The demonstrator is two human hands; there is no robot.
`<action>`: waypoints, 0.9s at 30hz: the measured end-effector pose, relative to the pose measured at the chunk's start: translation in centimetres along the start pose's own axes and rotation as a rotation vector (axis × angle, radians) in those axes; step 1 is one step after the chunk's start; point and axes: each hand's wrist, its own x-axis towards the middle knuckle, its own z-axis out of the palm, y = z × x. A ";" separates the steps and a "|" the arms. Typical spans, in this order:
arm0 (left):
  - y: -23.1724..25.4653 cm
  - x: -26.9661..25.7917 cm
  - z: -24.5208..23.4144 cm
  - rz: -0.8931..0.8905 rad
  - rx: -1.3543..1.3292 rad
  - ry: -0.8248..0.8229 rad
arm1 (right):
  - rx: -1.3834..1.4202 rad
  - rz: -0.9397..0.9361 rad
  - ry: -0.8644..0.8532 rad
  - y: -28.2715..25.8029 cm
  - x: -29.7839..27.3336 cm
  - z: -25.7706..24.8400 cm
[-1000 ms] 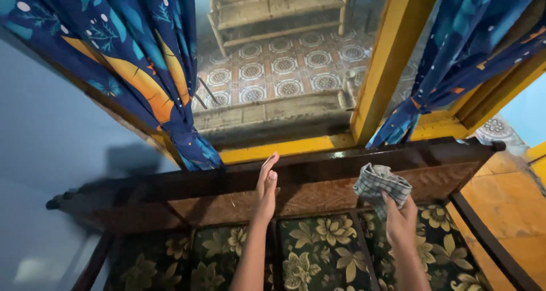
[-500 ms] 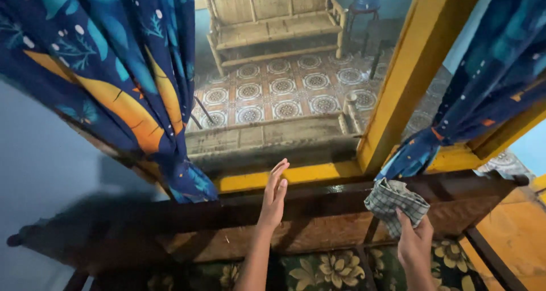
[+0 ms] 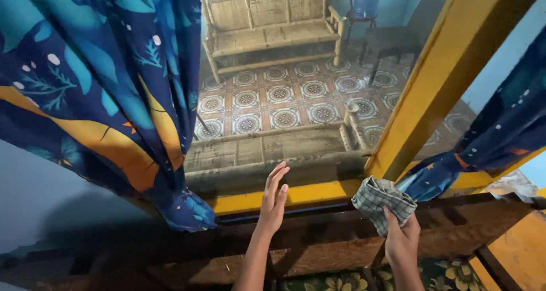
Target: Clean the window glass and frame with a cloth.
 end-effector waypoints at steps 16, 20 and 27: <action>0.4 6.4 -3.4 0.173 0.204 -0.014 | 0.123 -0.070 0.069 -0.1 3.3 7.8; 0.6 10.6 -4.0 0.365 0.434 -0.002 | 0.066 -0.167 0.018 1.0 5.6 12.0; -1.3 17.9 -5.1 0.550 0.856 0.084 | 0.202 -0.251 -0.005 0.9 10.6 19.5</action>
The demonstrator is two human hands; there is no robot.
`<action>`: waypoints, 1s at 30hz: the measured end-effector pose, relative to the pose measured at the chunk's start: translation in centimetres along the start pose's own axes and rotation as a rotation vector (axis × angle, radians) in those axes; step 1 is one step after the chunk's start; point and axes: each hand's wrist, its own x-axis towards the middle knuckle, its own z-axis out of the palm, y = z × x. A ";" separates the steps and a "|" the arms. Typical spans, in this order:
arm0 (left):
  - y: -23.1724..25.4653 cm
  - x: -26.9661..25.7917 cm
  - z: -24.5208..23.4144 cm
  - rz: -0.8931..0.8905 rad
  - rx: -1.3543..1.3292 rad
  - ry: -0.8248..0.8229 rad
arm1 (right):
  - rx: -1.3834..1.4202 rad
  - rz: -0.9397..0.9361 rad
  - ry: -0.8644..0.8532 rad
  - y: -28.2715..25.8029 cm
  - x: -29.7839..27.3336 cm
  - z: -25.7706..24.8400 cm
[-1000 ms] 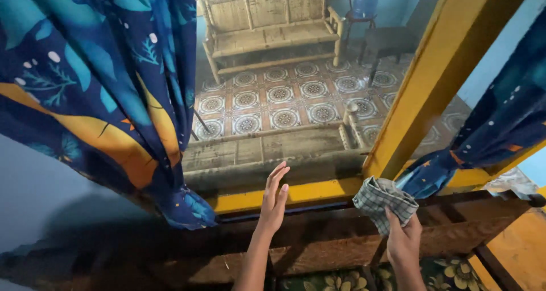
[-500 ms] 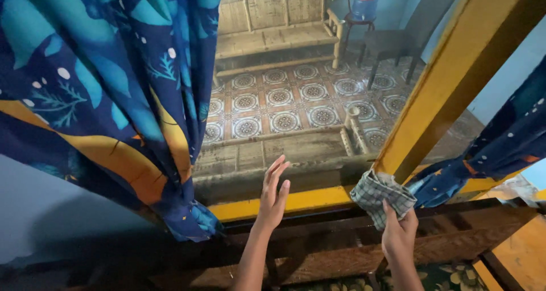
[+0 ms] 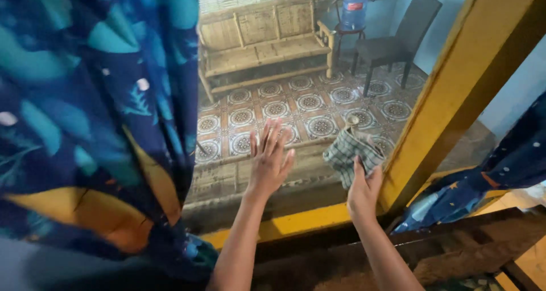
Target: Clean the window glass and frame with a cloth.
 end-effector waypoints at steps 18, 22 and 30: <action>-5.6 1.9 8.2 0.138 0.659 0.283 | -1.056 -1.057 -0.532 7.8 10.2 3.0; -6.5 1.9 9.1 0.173 0.672 0.321 | -1.160 -1.041 -0.426 7.0 12.3 3.1; -6.0 1.9 9.1 0.131 0.753 0.325 | -1.258 -1.253 -0.534 5.1 12.4 5.0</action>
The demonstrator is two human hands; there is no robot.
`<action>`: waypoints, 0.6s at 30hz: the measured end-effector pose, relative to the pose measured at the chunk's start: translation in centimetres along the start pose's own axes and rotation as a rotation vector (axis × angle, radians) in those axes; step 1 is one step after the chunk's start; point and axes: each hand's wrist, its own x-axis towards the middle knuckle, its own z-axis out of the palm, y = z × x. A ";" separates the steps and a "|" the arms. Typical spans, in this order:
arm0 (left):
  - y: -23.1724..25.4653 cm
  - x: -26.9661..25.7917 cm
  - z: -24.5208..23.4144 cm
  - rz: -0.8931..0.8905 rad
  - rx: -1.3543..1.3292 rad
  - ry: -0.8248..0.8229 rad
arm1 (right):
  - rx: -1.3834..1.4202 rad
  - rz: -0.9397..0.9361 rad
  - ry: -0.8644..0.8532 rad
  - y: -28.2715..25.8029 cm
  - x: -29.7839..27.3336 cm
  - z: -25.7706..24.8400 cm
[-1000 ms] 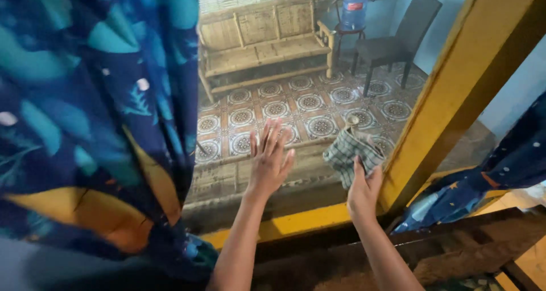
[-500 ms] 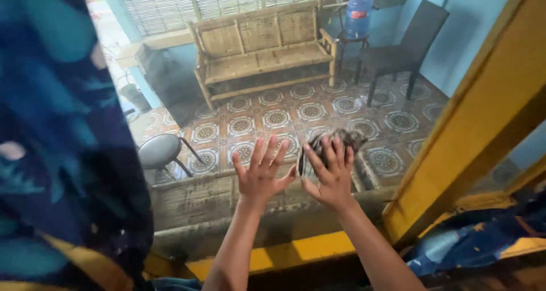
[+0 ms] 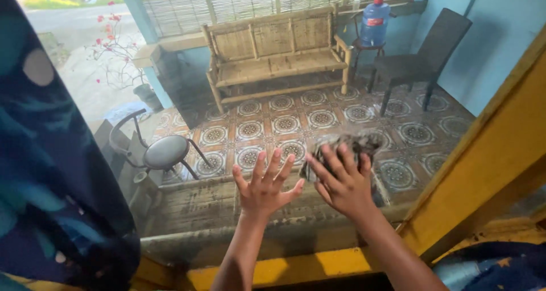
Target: Clean the window glass and frame with a cloth.
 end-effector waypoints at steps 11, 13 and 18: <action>0.1 -0.3 0.2 -0.004 -0.033 0.009 | 0.111 0.332 0.181 8.1 -3.1 1.3; 0.1 -0.1 0.3 -0.010 -0.047 0.020 | 0.101 0.346 0.209 7.1 -2.3 1.8; 0.1 -0.2 0.4 -0.005 -0.041 0.038 | -0.022 -0.109 0.018 4.2 -3.8 0.4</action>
